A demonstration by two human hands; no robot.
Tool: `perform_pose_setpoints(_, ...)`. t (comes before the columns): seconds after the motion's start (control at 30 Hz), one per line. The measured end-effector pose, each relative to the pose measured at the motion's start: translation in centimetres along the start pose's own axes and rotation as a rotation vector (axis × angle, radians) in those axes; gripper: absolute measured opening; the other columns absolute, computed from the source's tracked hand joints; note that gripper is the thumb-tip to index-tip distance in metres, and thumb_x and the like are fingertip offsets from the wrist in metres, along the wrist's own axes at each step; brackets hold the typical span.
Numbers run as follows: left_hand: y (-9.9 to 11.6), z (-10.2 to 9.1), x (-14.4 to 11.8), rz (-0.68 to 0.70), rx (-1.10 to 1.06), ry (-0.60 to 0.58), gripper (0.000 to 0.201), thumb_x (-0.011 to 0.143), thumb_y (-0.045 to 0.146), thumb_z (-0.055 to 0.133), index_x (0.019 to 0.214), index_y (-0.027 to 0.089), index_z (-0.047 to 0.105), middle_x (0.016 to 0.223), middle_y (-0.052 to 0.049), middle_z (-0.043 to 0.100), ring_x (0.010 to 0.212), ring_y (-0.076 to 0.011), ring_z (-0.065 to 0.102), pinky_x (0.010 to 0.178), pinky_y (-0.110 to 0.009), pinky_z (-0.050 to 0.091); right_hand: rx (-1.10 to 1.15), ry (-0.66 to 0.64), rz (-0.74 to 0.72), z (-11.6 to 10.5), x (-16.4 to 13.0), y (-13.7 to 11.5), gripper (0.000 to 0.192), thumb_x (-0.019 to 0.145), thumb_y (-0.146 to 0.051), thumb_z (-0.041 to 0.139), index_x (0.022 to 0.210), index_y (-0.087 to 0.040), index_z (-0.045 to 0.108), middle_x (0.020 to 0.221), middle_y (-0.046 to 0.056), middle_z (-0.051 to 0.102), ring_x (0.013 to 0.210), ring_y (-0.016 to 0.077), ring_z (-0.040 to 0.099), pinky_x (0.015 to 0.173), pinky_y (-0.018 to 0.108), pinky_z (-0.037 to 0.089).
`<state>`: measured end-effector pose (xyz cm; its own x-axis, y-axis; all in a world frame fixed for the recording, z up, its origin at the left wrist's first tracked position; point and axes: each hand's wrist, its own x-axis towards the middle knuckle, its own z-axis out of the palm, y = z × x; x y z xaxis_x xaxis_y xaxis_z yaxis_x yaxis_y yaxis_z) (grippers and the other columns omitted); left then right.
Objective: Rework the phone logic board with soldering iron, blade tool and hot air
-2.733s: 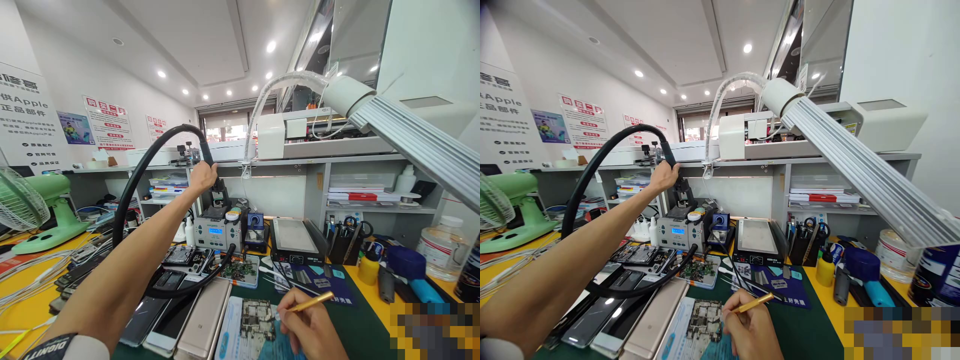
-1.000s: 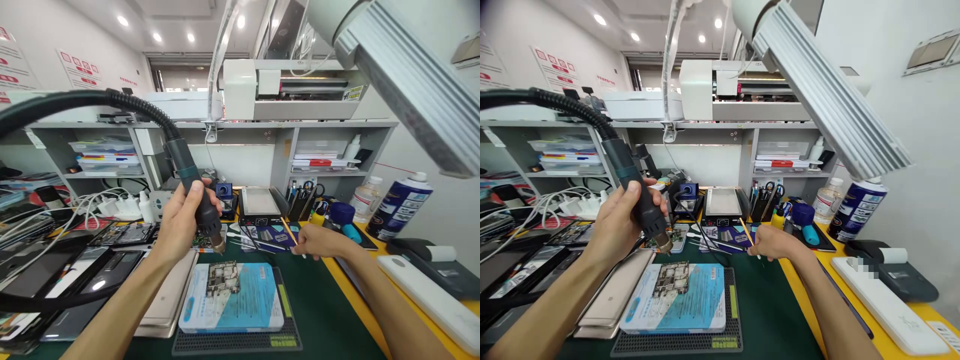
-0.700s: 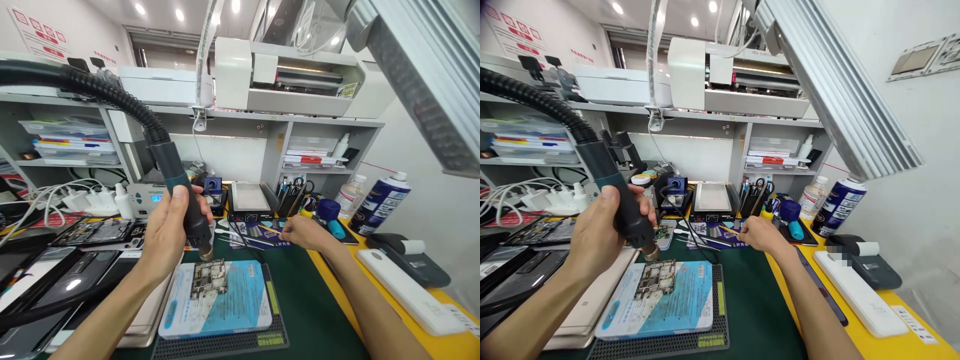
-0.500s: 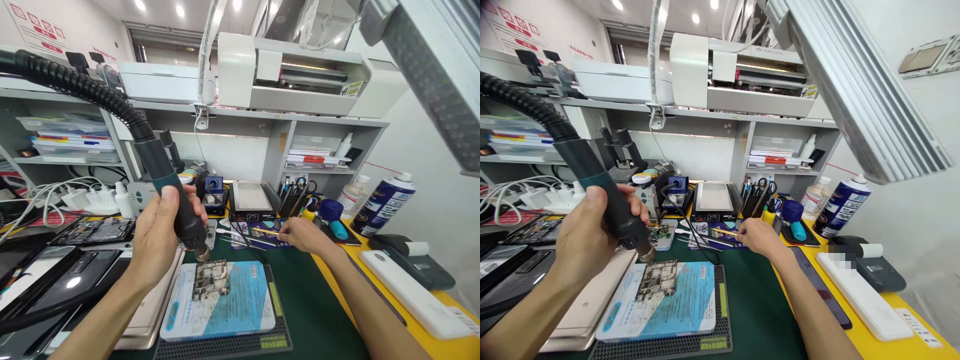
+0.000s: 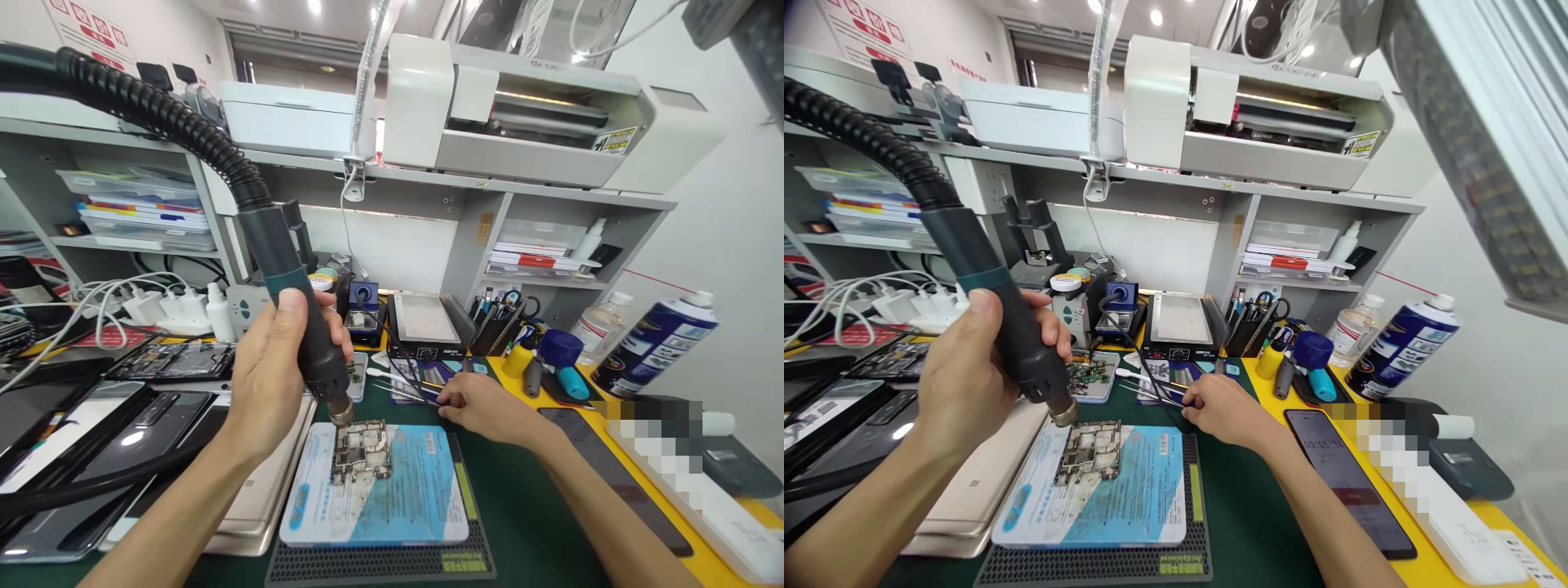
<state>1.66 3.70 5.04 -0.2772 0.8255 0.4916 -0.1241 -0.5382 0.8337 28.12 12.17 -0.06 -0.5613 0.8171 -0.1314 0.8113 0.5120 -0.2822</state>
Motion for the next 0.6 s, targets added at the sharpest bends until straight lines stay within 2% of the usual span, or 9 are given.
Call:
perform_pose_setpoints(0.13,-0.1,0.0,0.0,-0.009,-0.022,-0.004,0.041,0.096,0.064,0.053,0.099,0.024,0.064,0.075,-0.002,0.061,0.067,-0.0209,0.062,0.058,-0.034,0.053,0.060,0.059,-0.023,0.1,0.1,-0.4,0.021,0.100,-0.036,0.065,0.095,-0.017,0.070,0.096,0.003,0.073,0.084,0.0180,0.070,0.080,0.038,0.058)
perform_pose_setpoints(0.3,-0.4,0.1,0.0,-0.002,-0.035,0.008,0.037,0.098,0.061,0.052,0.097,0.027,0.066,0.073,-0.003,0.061,0.064,-0.0214,0.062,0.057,-0.035,0.054,0.254,0.206,-0.022,-1.2,-0.2,-0.9,0.020,0.096,-0.029,0.065,0.083,-0.018,0.076,0.086,0.004,0.077,0.077,0.0179,0.068,0.070,0.030,0.053)
perform_pose_setpoints(0.43,-0.4,0.4,-0.1,0.000,-0.063,-0.008,0.038,0.098,0.060,0.052,0.099,0.023,0.063,0.073,-0.002,0.061,0.064,-0.0197,0.062,0.055,-0.032,0.053,0.415,0.405,0.034,-2.7,-1.1,-1.1,0.033,0.095,-0.046,0.061,0.089,-0.018,0.077,0.072,0.004,0.074,0.061,0.0174,0.062,0.054,0.028,0.047)
perform_pose_setpoints(0.53,-0.3,0.6,-0.3,0.006,-0.072,-0.011,0.040,0.098,0.060,0.052,0.100,0.021,0.061,0.072,-0.001,0.060,0.063,-0.0183,0.061,0.054,-0.030,0.051,0.476,0.569,0.073,-3.7,-2.0,-1.0,0.040,0.093,-0.056,0.062,0.090,-0.018,0.074,0.069,0.004,0.070,0.058,0.0167,0.059,0.053,0.028,0.047)
perform_pose_setpoints(0.6,-0.3,0.7,-0.4,0.004,-0.077,-0.018,0.040,0.099,0.060,0.051,0.099,0.021,0.060,0.071,-0.001,0.060,0.063,-0.0176,0.061,0.056,-0.029,0.051,0.475,0.608,0.088,-4.2,-2.5,-0.8,0.040,0.091,-0.058,0.063,0.089,-0.019,0.073,0.066,0.003,0.067,0.056,0.0161,0.056,0.049,0.027,0.043)
